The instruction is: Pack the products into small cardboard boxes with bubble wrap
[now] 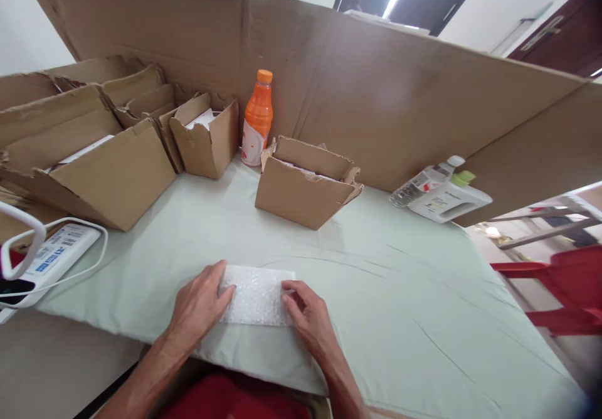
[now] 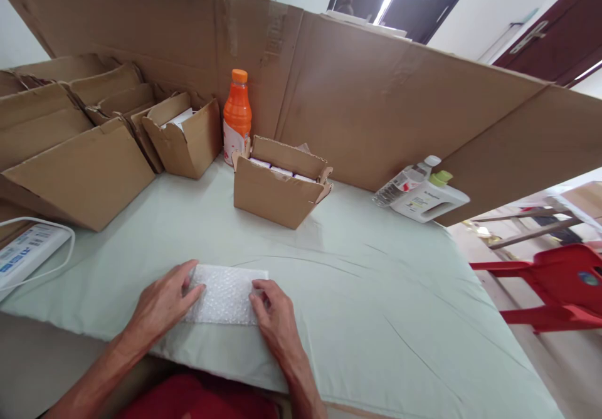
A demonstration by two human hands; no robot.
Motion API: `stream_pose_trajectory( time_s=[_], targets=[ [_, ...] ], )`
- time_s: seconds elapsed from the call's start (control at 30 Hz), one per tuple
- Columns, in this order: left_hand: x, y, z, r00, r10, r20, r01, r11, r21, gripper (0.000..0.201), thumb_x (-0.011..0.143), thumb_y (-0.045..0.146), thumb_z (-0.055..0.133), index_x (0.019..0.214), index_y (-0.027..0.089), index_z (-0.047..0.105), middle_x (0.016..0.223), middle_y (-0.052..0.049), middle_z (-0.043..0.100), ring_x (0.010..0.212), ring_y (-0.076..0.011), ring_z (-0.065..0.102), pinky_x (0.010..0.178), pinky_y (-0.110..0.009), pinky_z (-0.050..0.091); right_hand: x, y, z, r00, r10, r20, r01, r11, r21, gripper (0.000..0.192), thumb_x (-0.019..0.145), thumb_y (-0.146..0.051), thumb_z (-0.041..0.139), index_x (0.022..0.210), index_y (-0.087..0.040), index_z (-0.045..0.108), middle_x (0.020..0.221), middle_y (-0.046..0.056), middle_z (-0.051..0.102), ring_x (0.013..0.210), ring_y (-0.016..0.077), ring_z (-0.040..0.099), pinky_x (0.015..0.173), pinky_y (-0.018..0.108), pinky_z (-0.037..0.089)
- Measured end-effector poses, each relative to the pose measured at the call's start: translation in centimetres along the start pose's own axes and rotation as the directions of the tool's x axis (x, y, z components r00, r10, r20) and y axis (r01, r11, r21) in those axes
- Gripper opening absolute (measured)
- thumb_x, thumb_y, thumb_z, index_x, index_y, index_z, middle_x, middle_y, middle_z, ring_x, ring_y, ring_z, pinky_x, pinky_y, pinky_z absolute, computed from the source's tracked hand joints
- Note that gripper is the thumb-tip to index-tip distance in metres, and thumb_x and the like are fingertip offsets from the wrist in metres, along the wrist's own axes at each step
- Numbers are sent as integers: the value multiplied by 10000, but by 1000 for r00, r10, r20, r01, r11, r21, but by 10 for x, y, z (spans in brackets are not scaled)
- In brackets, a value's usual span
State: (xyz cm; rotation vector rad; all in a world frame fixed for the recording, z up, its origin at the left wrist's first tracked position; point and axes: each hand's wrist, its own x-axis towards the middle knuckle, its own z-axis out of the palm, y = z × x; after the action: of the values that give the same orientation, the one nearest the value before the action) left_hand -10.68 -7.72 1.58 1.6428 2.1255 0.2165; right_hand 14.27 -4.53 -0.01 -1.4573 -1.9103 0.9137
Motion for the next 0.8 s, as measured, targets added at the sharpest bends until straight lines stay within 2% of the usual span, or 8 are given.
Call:
stream_pose_trajectory(
  time_s=[0.07, 0.17, 0.3, 0.37, 0.47, 0.57, 0.67, 0.8],
  targets=[
    [-3, -4, -3, 997, -35, -64, 38, 998, 50, 459, 935, 376, 512, 1347, 174, 524, 1150, -109, 665, 1007, -281, 668, 805, -356, 476, -3, 4, -8, 995, 30, -93, -34, 999, -41, 255, 915, -358, 530, 1040, -199, 685, 938, 61, 725, 705, 175, 632, 639, 289, 514],
    [-2, -5, -2, 995, -27, -94, 32, 998, 57, 324, 894, 368, 572, 1132, 155, 627, 1071, -121, 650, 1003, -313, 655, 813, -390, 485, -1, 10, -13, 972, -18, -233, -34, 976, -217, 307, 896, -442, 567, 1036, -191, 677, 1023, 103, 714, 835, 231, 638, 733, 348, 516],
    [2, 1, 8, 993, 43, -107, -47, 998, -30, 94, 856, 222, 549, 897, 183, 624, 983, -94, 646, 977, -280, 649, 828, -377, 489, 6, 12, -1, 980, -75, -184, 8, 941, -339, 247, 869, -437, 580, 787, -208, 624, 856, 78, 683, 824, 245, 606, 786, 382, 482],
    [0, 3, 12, 991, 41, -128, -50, 997, -63, 138, 864, 207, 503, 947, 183, 611, 1035, -94, 655, 964, -246, 655, 839, -363, 498, 7, 11, 4, 988, -3, -152, -35, 968, -247, 244, 874, -420, 560, 742, -215, 577, 721, 36, 639, 697, 203, 588, 695, 331, 469],
    [-5, 1, 16, 990, 7, -139, -45, 962, -270, 470, 867, 279, 494, 1321, 158, 475, 1169, -110, 654, 868, -193, 670, 792, -339, 531, 3, 10, -1, 981, 148, -128, -156, 987, -47, 277, 865, -469, 564, 921, -202, 616, 700, 14, 656, 601, 176, 593, 620, 297, 468],
    [-9, -1, 20, 996, -49, -78, -10, 789, -614, 801, 811, 377, 555, 1523, 169, 253, 1179, -113, 653, 757, -173, 649, 712, -329, 540, -4, 11, -17, 970, 218, -105, -213, 975, 63, 607, 835, -504, 592, 1337, -168, 532, 967, 85, 739, 679, 194, 669, 717, 338, 527],
    [-11, -2, 29, 992, -124, -24, 59, 625, -778, 806, 745, 423, 623, 1476, 189, 377, 1236, -132, 615, 766, -173, 635, 684, -320, 535, -14, 15, -29, 975, 220, -27, -218, 974, 67, 754, 826, -470, 609, 1498, -185, 424, 1106, 118, 732, 840, 226, 713, 849, 384, 534],
    [-15, -2, 45, 967, -253, 25, 138, 444, -885, 669, 666, 471, 705, 1250, 176, 566, 1221, -139, 630, 732, -177, 645, 637, -307, 540, -24, 27, -32, 978, 198, 64, -198, 980, -3, 706, 842, -366, 587, 1518, -227, 441, 922, 47, 734, 959, 231, 693, 878, 350, 525]
  ],
)
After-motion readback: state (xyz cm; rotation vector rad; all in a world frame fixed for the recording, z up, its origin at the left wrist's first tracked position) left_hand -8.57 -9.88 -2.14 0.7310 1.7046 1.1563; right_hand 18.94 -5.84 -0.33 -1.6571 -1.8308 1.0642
